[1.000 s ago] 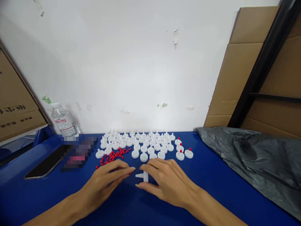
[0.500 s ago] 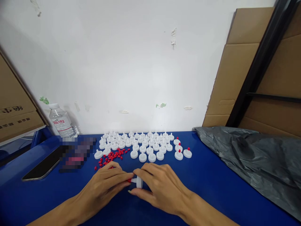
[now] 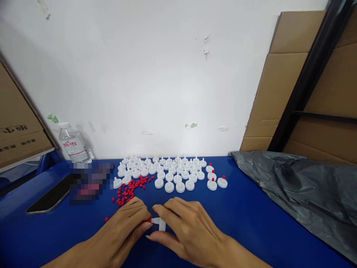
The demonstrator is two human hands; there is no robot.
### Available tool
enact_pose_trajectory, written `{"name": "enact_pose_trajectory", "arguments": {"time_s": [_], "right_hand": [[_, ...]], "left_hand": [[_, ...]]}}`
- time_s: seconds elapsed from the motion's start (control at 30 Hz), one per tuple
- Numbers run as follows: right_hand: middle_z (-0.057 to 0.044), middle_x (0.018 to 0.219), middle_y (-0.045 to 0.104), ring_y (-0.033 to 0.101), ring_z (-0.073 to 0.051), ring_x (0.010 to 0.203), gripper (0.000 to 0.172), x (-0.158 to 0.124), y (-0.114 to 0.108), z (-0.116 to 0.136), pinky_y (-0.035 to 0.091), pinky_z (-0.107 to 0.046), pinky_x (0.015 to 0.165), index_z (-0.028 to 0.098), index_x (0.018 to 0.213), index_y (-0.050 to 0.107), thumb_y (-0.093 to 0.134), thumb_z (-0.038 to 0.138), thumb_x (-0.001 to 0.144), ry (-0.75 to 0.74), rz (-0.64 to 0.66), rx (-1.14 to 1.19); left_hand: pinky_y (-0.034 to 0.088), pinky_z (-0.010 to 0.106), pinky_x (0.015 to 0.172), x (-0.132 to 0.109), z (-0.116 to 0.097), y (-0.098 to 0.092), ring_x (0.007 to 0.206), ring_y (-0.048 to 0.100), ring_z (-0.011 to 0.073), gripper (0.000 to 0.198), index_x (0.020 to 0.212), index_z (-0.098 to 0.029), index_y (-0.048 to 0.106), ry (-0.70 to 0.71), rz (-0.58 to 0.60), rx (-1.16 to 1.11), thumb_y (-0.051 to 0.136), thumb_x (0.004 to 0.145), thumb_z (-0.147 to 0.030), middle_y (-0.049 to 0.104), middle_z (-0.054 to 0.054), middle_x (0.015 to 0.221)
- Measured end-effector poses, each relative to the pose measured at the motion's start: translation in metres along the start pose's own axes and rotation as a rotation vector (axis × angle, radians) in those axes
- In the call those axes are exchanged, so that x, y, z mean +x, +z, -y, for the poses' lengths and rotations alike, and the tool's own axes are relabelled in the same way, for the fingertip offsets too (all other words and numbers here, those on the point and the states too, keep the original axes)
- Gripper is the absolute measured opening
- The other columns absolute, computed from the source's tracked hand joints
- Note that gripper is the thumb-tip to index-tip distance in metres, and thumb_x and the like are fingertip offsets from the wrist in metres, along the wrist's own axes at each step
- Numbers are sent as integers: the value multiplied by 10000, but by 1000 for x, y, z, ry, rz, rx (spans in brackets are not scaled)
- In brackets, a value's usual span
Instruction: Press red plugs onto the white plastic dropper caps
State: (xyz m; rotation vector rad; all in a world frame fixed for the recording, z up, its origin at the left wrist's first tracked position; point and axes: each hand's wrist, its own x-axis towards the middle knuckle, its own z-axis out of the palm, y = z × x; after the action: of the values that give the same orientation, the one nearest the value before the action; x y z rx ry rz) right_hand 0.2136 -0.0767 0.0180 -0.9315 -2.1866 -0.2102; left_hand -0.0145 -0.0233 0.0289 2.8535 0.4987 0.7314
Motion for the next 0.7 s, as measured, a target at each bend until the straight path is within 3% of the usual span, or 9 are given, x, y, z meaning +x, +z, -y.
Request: {"name": "enact_pose_trajectory", "arguments": {"time_s": [0.2, 0.3, 0.4, 0.5, 0.57, 0.63, 0.7], "right_hand": [[-52, 982, 732, 707, -188, 802, 367, -2, 3, -1, 498, -293, 617, 168, 1260, 589, 523, 470, 1062, -6, 3, 8], [-60, 981, 727, 702, -187, 804, 369, -3, 4, 0, 505, -287, 620, 157, 1246, 597, 511, 467, 1066, -25, 16, 10], [-64, 974, 718, 697, -184, 808, 365, -1, 2, 0, 512, -283, 628, 156, 1223, 615, 481, 463, 1077, -23, 38, -5], [-56, 971, 706, 690, -178, 805, 316, 3, -1, -1, 497, -276, 612, 182, 1165, 643, 478, 439, 1083, 1, 85, -25], [-50, 981, 707, 690, -177, 811, 267, 6, -2, -3, 494, -274, 621, 197, 1142, 650, 499, 408, 1077, 16, 101, -28], [-48, 1002, 713, 693, -180, 821, 218, 7, -2, -5, 498, -275, 641, 207, 1139, 649, 532, 374, 1061, 31, 82, -31], [-48, 1029, 715, 697, -177, 830, 162, 7, -2, -9, 499, -268, 649, 218, 1129, 649, 546, 310, 1045, 59, 53, -37]], "left_hand": [[542, 287, 810, -7, 1, 6, 807, 664, 172, 214, 1161, -238, 499, 36, -133, -5, 293, 1113, -274, 690, 22, 936], [552, 264, 836, -8, 1, 5, 900, 693, 172, 218, 1209, -243, 491, 41, -132, 37, 298, 1117, -286, 712, 35, 999], [554, 280, 815, -4, 1, 1, 869, 692, 180, 239, 1127, -229, 523, 56, -69, 76, 289, 1115, -273, 710, 36, 960], [537, 265, 684, 2, 4, -1, 706, 634, 164, 255, 931, -221, 533, 30, 40, 93, 339, 1096, -235, 654, 9, 816], [521, 254, 620, 4, 8, -2, 678, 608, 160, 232, 900, -216, 548, 28, 46, 113, 395, 1074, -234, 630, 10, 807], [549, 266, 627, 5, 14, -5, 791, 647, 182, 149, 988, -214, 605, 0, -17, 127, 476, 1037, -270, 648, 61, 976], [594, 286, 657, 5, 20, -11, 966, 670, 224, 156, 1097, -227, 654, -79, -96, 115, 564, 992, -299, 580, 128, 1285]]}}
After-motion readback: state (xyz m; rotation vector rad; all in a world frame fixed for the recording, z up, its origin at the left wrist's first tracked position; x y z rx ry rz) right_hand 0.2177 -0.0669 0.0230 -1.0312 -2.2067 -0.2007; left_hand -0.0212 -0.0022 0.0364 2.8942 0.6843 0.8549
